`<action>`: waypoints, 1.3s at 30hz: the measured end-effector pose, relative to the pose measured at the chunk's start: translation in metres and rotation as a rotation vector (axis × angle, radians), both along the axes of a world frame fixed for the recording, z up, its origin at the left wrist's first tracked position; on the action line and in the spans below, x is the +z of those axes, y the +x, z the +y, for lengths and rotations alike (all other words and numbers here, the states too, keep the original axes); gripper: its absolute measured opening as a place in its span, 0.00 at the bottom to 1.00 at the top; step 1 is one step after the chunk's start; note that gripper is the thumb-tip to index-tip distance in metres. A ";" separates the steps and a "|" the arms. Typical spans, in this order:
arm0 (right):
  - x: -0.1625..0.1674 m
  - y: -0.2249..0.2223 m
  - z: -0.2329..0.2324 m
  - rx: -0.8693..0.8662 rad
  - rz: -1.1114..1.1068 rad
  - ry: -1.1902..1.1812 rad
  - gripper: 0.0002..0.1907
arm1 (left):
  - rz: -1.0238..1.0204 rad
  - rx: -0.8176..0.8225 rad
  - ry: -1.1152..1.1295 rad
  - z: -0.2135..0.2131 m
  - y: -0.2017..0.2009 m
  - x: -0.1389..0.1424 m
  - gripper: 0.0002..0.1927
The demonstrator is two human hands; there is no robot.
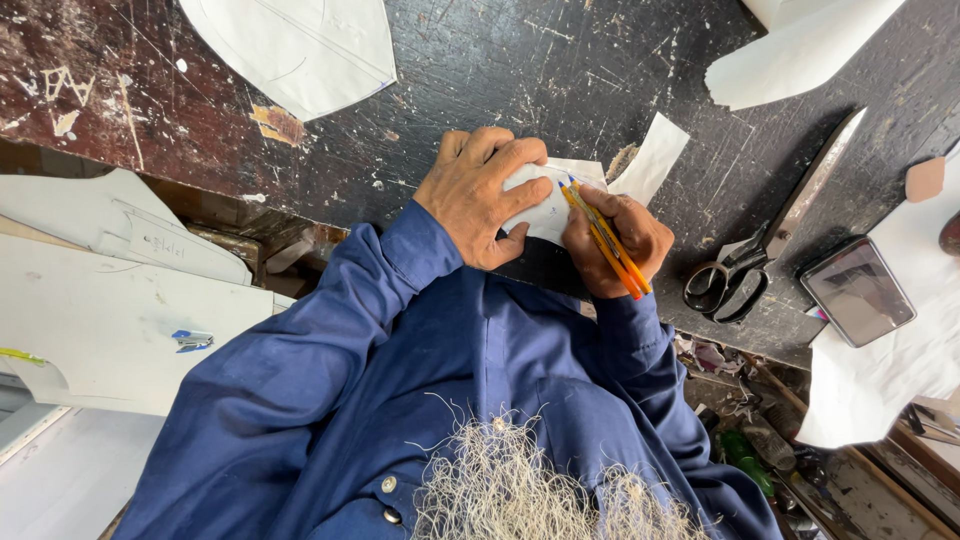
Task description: The person traces a curved pattern onto a sheet of paper using a pencil, then uses scissors to cut along the drawn lines. The person folds the paper to align edges and continues cutting to produce a shaped paper pattern.
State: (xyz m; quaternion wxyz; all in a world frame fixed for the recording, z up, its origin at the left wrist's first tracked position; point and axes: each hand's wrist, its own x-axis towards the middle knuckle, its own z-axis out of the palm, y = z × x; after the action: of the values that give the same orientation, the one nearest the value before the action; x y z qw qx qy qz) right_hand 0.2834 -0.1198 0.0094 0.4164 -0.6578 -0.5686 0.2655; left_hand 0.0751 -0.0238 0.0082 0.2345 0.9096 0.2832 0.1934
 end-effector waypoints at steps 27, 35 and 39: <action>0.000 -0.011 0.000 -0.058 -0.031 0.036 0.12 | -0.219 0.085 0.044 -0.004 -0.010 0.012 0.09; 0.003 0.013 0.017 -0.234 0.495 0.011 0.15 | -0.219 0.085 0.040 -0.004 -0.010 0.013 0.09; 0.037 0.059 0.025 -0.181 0.079 0.017 0.27 | -0.217 0.091 0.030 -0.006 -0.009 0.014 0.08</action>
State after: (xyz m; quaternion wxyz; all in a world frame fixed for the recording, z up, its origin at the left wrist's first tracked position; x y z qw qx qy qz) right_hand 0.3422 -0.0950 0.0464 0.4664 -0.6920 -0.4924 0.2476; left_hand 0.0665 -0.0299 0.0218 0.2410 0.8730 0.2944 0.3053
